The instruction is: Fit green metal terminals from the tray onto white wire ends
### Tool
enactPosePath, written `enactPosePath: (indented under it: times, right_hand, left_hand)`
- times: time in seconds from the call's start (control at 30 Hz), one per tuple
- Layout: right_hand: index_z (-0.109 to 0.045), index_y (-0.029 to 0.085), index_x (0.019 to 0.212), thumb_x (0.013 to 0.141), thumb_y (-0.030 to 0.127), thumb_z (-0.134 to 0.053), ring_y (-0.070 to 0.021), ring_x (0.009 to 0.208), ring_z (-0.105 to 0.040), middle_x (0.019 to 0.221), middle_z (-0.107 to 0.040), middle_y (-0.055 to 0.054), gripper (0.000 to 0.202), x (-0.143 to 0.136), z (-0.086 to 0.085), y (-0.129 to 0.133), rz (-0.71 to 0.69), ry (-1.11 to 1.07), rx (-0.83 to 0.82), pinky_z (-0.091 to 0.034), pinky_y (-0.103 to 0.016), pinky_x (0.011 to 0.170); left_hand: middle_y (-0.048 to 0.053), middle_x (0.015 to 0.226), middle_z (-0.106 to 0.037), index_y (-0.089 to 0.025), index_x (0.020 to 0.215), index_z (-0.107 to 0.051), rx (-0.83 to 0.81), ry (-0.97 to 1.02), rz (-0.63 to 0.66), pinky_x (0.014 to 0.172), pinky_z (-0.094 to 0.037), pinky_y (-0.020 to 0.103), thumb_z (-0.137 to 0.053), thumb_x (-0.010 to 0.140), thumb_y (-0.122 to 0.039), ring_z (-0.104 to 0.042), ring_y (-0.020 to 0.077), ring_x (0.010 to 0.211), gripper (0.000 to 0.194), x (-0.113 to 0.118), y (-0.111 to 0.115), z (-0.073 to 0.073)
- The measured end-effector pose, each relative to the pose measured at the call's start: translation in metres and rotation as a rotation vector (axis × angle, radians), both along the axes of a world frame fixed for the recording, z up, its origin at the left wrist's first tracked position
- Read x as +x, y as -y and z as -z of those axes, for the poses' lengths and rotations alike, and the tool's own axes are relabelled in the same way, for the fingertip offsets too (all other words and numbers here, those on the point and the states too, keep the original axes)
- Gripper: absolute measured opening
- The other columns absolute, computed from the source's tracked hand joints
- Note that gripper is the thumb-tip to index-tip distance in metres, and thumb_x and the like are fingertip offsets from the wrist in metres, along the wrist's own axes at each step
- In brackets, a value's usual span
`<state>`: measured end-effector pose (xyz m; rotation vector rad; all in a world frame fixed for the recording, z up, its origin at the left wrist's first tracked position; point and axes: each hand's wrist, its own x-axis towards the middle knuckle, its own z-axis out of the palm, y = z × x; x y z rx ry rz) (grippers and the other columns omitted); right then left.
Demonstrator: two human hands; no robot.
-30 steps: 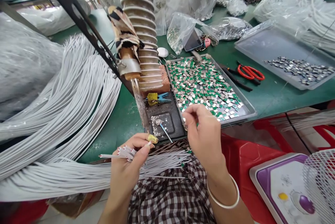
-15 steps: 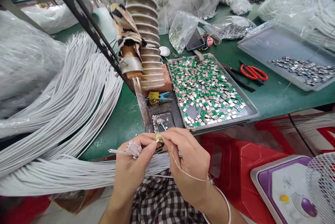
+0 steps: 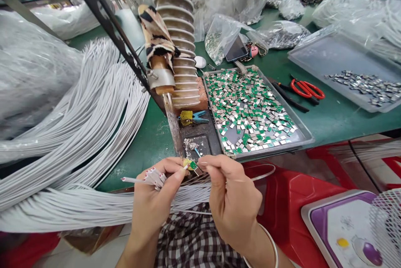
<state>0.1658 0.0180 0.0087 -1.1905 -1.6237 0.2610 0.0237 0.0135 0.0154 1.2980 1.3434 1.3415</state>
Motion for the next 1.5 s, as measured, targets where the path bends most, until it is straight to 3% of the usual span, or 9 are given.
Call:
enactPosePath:
  times: [0.17, 0.33, 0.53, 0.8, 0.97, 1.07, 1.2, 1.3, 1.5]
  right_hand:
    - [-0.071, 0.014, 0.094, 0.082, 0.003, -0.068, -0.0138, 0.089, -0.072, 0.094, -0.074, -0.006, 0.017, -0.004, -0.004, -0.005, -0.065, 0.027, 0.181, -0.060, -0.023, 0.083]
    - [-0.072, 0.014, 0.097, 0.082, 0.002, -0.068, -0.0126, 0.088, -0.070, 0.095, -0.073, -0.007, 0.020, -0.010, -0.010, -0.010, -0.047, 0.052, 0.216, -0.061, -0.022, 0.079]
    - [-0.072, 0.012, 0.096, 0.083, 0.001, -0.066, -0.0109, 0.088, -0.069, 0.095, -0.072, -0.007, 0.017, -0.010, -0.016, -0.012, -0.098, 0.055, 0.218, -0.059, -0.020, 0.084]
    - [-0.069, 0.014, 0.095, 0.084, 0.002, -0.065, -0.0127, 0.090, -0.069, 0.095, -0.071, -0.006, 0.017, -0.003, -0.012, -0.006, -0.183, -0.032, 0.128, -0.058, -0.023, 0.081]
    - [-0.065, 0.016, 0.081, 0.091, 0.011, -0.054, -0.0108, 0.064, -0.060, 0.070, -0.064, 0.000, 0.015, 0.001, -0.011, -0.008, -0.167, 0.004, -0.111, -0.051, -0.024, 0.061]
    - [-0.064, 0.017, 0.076, 0.090, 0.014, -0.058, -0.0102, 0.060, -0.060, 0.067, -0.065, 0.001, 0.016, 0.002, -0.010, -0.011, -0.150, 0.052, -0.203, -0.049, -0.022, 0.059]
    - [-0.066, 0.017, 0.087, 0.091, 0.010, -0.055, -0.0108, 0.070, -0.067, 0.080, -0.071, -0.002, 0.013, 0.000, -0.008, -0.011, -0.211, 0.038, -0.138, -0.054, -0.021, 0.068]
    - [-0.066, 0.016, 0.097, 0.092, 0.007, -0.052, -0.0104, 0.078, -0.071, 0.092, -0.076, -0.004, 0.017, -0.001, -0.005, -0.007, -0.155, 0.035, -0.064, -0.057, -0.019, 0.076]
    - [-0.070, 0.019, 0.100, 0.084, 0.003, -0.063, -0.0149, 0.089, -0.073, 0.095, -0.075, -0.004, 0.024, -0.004, -0.002, -0.005, -0.136, -0.056, 0.117, -0.062, -0.025, 0.079]
  left_hand:
    - [-0.003, 0.077, -0.075, -0.018, 0.065, -0.066, 0.011, 0.007, -0.019, 0.071, -0.049, 0.018, -0.059, 0.081, -0.005, -0.068, 0.0108, 0.074, 0.022, -0.002, -0.003, -0.007]
    - [-0.001, 0.078, -0.077, -0.019, 0.064, -0.066, -0.003, 0.028, -0.043, 0.066, -0.049, 0.020, -0.060, 0.081, -0.008, -0.069, 0.0134, 0.072, 0.021, -0.002, -0.007, -0.011]
    - [-0.003, 0.079, -0.076, -0.020, 0.066, -0.068, 0.010, 0.055, -0.043, 0.072, -0.049, 0.018, -0.060, 0.083, -0.007, -0.068, 0.0112, 0.077, 0.023, -0.005, -0.006, -0.012]
    - [-0.002, 0.082, -0.076, -0.019, 0.067, -0.068, -0.017, 0.073, -0.011, 0.074, -0.049, 0.019, -0.061, 0.084, -0.007, -0.068, 0.0113, 0.078, 0.021, -0.005, 0.001, -0.006]
    - [0.001, 0.086, -0.070, -0.018, 0.072, -0.068, 0.016, -0.044, 0.056, 0.073, -0.047, 0.021, -0.064, 0.083, -0.008, -0.064, 0.0129, 0.080, 0.015, -0.007, -0.001, -0.005]
    - [0.002, 0.083, -0.068, -0.017, 0.071, -0.068, -0.038, -0.060, 0.161, 0.071, -0.047, 0.022, -0.062, 0.084, -0.010, -0.062, 0.0137, 0.078, 0.016, -0.008, -0.003, -0.005]
    - [0.000, 0.074, -0.068, -0.018, 0.066, -0.065, -0.106, 0.060, 0.179, 0.071, -0.047, 0.021, -0.059, 0.084, -0.009, -0.062, 0.0125, 0.073, 0.021, -0.009, -0.006, -0.005]
    - [-0.002, 0.073, -0.068, -0.018, 0.064, -0.065, -0.099, 0.128, 0.133, 0.070, -0.046, 0.019, -0.060, 0.080, -0.006, -0.062, 0.0110, 0.073, 0.021, -0.010, -0.007, -0.006]
    - [-0.003, 0.073, -0.066, -0.019, 0.063, -0.064, -0.087, 0.229, 0.094, 0.064, -0.045, 0.019, -0.061, 0.078, -0.006, -0.060, 0.0100, 0.068, 0.020, -0.009, -0.010, -0.008]
